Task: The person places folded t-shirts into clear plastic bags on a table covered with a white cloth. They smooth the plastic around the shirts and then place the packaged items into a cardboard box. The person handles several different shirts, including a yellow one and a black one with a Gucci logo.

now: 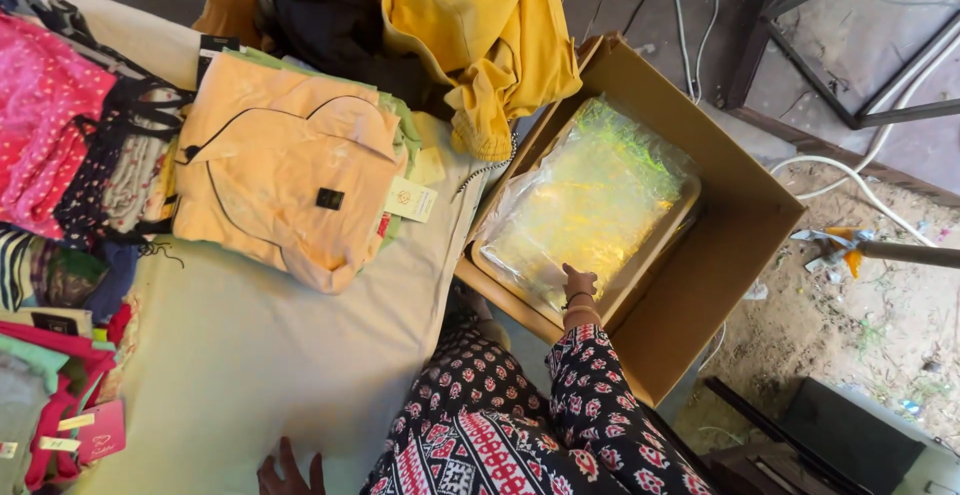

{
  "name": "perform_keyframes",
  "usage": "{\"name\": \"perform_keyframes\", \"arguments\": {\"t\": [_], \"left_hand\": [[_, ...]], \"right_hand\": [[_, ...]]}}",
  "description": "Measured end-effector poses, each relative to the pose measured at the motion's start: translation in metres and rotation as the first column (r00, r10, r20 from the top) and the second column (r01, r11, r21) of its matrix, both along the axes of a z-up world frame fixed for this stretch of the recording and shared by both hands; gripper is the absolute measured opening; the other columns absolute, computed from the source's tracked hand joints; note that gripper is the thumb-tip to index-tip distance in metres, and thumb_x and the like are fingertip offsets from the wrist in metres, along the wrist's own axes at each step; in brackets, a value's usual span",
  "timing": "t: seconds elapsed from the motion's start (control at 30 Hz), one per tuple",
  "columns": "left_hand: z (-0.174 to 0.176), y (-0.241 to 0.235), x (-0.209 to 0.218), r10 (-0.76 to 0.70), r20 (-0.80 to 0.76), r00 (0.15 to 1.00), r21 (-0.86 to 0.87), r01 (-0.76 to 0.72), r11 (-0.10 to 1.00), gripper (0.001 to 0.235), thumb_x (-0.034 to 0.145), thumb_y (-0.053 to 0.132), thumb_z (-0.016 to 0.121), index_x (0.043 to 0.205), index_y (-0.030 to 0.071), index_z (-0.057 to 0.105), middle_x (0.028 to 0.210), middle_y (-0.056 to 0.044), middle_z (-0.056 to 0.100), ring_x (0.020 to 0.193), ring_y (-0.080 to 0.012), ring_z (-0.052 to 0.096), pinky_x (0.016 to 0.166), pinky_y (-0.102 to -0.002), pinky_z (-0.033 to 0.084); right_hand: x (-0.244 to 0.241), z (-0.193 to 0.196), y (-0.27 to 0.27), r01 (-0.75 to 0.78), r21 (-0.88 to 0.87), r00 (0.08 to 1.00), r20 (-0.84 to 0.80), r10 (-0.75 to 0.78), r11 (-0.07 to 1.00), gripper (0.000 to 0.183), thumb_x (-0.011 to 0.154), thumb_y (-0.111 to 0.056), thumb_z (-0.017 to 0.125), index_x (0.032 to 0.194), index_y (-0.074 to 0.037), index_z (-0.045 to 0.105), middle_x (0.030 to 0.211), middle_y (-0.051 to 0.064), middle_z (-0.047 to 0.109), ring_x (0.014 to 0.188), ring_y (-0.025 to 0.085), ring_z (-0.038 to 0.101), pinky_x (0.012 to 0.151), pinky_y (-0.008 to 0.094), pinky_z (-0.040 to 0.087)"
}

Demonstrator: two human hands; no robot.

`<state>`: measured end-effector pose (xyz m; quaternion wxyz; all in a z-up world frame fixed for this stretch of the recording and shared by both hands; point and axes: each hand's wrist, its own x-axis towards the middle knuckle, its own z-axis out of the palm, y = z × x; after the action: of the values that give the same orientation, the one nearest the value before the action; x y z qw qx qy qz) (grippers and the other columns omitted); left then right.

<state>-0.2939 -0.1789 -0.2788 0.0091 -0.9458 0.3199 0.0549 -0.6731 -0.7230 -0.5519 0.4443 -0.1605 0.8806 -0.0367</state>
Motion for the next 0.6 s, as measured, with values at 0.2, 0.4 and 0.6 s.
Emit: {"name": "perform_keyframes", "arguments": {"t": [0.2, 0.4, 0.6], "left_hand": [[0.01, -0.01, -0.01, 0.06, 0.01, 0.998, -0.062, -0.059, 0.996, 0.073, 0.086, 0.041, 0.074, 0.149, 0.01, 0.056, 0.136, -0.033, 0.05, 0.129, -0.0503, 0.056, 0.101, -0.058, 0.054], [0.021, -0.028, -0.012, 0.117, -0.002, 0.993, -0.004, -0.117, 0.993, 0.073, 0.085, 0.043, 0.073, 0.149, 0.013, 0.057, 0.143, -0.03, 0.047, 0.133, -0.0471, 0.054, 0.105, -0.058, 0.053], [0.048, -0.057, -0.012, 0.215, -0.084, 0.973, 0.105, -0.206, 0.973, 0.068, 0.086, 0.042, 0.07, 0.146, 0.01, 0.059, 0.138, -0.031, 0.05, 0.131, -0.0481, 0.047, 0.094, -0.055, 0.054]], "right_hand": [[-0.018, -0.077, -0.004, 0.057, -0.416, 0.996, 0.081, -0.026, 0.908, 0.065, 0.085, -0.021, 0.091, 0.135, 0.0, 0.054, 0.118, 0.024, 0.065, 0.098, 0.031, 0.065, 0.078, 0.038, 0.053], [0.037, 0.152, -0.053, 0.091, -0.771, 0.964, 0.228, 0.139, 0.631, 0.024, 0.096, 0.001, 0.038, 0.111, -0.012, 0.052, 0.091, 0.003, 0.067, 0.07, 0.012, 0.068, 0.053, 0.028, 0.055], [0.031, 0.262, -0.063, -0.004, -0.922, 0.897, 0.168, 0.408, 0.388, 0.02, 0.103, 0.0, 0.048, 0.12, -0.006, 0.058, 0.09, 0.008, 0.06, 0.066, 0.013, 0.048, 0.053, 0.025, 0.039]]}}
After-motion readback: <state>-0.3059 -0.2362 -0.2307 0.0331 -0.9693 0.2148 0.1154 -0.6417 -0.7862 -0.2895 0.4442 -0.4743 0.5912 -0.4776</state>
